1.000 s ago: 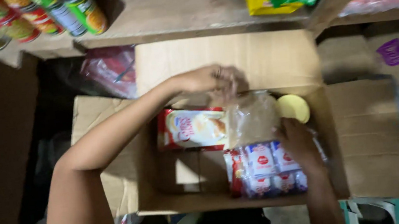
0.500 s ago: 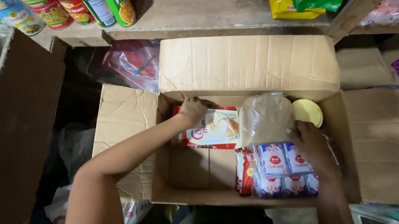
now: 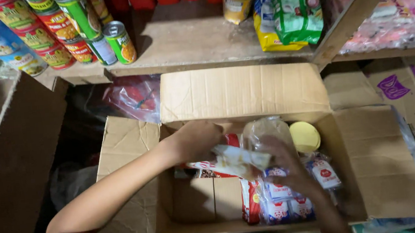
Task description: Organizing various grocery items from a cardboard box onto store shelves and sorting items within the box.
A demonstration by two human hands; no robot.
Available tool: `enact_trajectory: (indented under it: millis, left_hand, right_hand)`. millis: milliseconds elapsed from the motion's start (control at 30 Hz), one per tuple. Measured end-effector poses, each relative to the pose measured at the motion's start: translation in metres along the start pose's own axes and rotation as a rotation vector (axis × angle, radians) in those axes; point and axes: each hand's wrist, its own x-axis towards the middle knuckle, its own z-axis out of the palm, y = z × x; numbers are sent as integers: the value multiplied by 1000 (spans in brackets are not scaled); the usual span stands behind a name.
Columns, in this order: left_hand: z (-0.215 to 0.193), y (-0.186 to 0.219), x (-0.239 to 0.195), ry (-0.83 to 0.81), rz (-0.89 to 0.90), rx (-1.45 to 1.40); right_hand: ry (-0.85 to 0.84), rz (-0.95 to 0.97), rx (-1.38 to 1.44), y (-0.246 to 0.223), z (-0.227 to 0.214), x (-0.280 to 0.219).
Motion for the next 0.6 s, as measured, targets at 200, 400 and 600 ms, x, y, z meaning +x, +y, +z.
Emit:
enact_trajectory:
  millis: [200, 400, 600]
  left_hand:
    - [-42, 26, -3, 238, -35, 155]
    - [-5, 28, 16, 1086, -153, -288]
    - [25, 37, 88, 300, -598, -2072]
  right_hand:
    - [332, 330, -16, 60, -4, -4]
    - [791, 235, 453, 8, -17, 16]
    - [671, -72, 596, -12, -24, 24]
